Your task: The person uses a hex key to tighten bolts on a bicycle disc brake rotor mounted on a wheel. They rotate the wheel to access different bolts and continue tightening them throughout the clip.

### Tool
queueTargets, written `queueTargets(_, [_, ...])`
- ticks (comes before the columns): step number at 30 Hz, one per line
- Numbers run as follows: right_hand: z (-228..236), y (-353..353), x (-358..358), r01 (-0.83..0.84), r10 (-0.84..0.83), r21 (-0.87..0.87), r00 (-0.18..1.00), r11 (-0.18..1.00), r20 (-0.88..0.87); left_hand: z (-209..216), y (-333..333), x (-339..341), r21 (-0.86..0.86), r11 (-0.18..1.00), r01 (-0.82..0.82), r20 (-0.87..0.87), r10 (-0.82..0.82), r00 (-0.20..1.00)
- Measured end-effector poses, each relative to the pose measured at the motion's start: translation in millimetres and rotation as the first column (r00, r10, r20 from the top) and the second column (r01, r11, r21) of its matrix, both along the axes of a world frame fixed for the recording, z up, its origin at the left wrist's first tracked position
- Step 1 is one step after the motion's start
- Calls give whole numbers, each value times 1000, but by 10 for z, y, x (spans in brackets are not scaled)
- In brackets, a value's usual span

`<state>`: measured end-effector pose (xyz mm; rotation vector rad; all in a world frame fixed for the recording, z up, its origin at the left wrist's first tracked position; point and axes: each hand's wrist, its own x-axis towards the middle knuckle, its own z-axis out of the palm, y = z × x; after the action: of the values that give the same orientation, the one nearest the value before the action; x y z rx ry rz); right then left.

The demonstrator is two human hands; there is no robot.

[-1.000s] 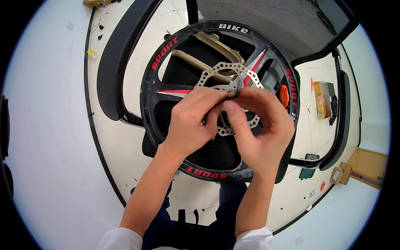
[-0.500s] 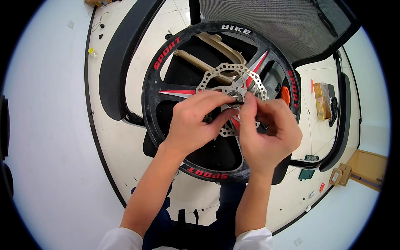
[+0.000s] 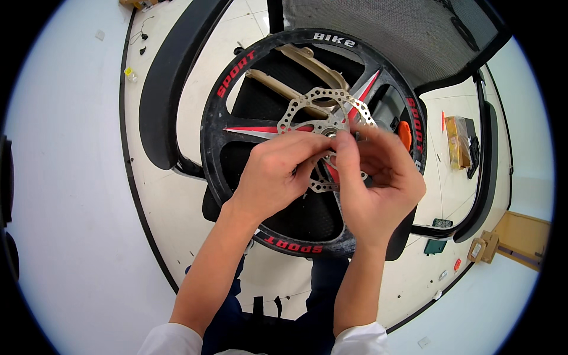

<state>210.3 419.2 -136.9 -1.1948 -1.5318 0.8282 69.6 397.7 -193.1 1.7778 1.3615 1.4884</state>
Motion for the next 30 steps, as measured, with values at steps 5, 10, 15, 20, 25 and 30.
queueTargets(5, [-15, 74, 13, -213, 219, 103, 974, 972, -51, -1, 5, -27, -8, 1000, -24, -1, 24, 1000])
queueTargets(10, [-69, 34, 24, -87, 79, 167, 996, 982, 52, -13, 32, 8, 76, 991, -108, 31, 106, 994])
queueTargets(15, [-102, 13, -90, -40, 9, 292, 994, 956, 108, -37, 7, 10, 74, 986, -148, 18, 147, 989])
queueTargets(20, [33, 35, 29, -210, 213, 58, 976, 976, -45, -32, 23, 39, 130, 976, -175, 22, 174, 985])
queueTargets(25, [-4, 98, 74, -201, 164, 226, 971, 953, 172, -9, 16, 41, 120, 987, -110, -24, 114, 993])
queueTargets(30, [-122, 76, 22, -104, 75, 281, 991, 954, 114, -23, 8, 23, 109, 992, -67, -14, 69, 998])
